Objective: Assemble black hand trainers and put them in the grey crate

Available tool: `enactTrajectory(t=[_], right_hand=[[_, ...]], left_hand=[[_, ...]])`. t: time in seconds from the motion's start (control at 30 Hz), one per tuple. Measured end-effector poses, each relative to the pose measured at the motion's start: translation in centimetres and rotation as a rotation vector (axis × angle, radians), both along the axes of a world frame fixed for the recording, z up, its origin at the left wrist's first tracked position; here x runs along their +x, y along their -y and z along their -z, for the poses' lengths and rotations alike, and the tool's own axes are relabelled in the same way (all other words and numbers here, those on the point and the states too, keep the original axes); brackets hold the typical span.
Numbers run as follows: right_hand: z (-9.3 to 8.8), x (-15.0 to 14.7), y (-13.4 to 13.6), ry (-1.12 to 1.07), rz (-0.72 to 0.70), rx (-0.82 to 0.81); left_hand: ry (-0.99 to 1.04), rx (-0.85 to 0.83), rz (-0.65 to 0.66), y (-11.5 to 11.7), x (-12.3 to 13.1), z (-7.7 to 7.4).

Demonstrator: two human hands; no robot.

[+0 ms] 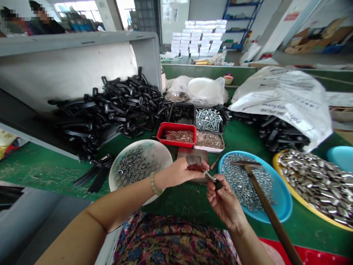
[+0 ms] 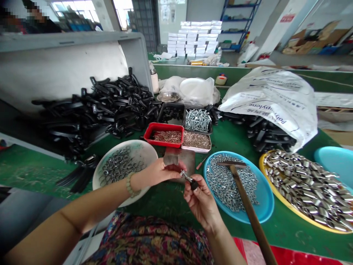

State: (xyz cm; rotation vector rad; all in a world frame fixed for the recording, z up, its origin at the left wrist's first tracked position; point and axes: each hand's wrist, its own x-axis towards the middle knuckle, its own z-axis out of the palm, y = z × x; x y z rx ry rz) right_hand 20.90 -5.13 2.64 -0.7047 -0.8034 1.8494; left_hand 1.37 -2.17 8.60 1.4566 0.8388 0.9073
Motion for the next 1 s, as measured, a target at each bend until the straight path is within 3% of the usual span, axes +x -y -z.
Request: enactTrajectory(t=[0.17,0.23,0.3,0.43,0.63,0.77,0.9,1.0], right_hand=[[-1.3,1.1,0.6,0.467,-0.120,0.381],[-1.6,1.2,0.8,0.536,-0.135,0.432],[-1.5,0.8,0.9,0.365,-0.091,0.312],[-0.8,-0.2,0.6,-0.045,-0.013,-0.048],[0.1,-0.2,0.0,-0.028,-0.051,-0.105],[0.8,0.1,-0.3,0.056,0.000,-0.037],[1.3,0.6,-0.3,0.149,-0.008,0.066],[2.1,1.0,-0.4,0.182,-0.066,0.087]], left_hand=[[-0.178,-0.161,0.036,-0.4,-0.6,-0.5],[-0.180,-0.206,0.079,-0.5,-0.7,-0.7],[-0.098,-0.190,0.081,-0.3,-0.5,-0.9],[-0.061,0.009,-0.004,0.4,0.3,-0.6],[-0.101,0.152,-0.211,0.0,0.6,0.7],[-0.095,0.105,-0.052,-0.4,0.3,0.2],[-0.085,-0.062,-0.040,0.6,0.1,-1.8],[-0.065,-0.152,0.240,1.2,-1.5,-3.4]])
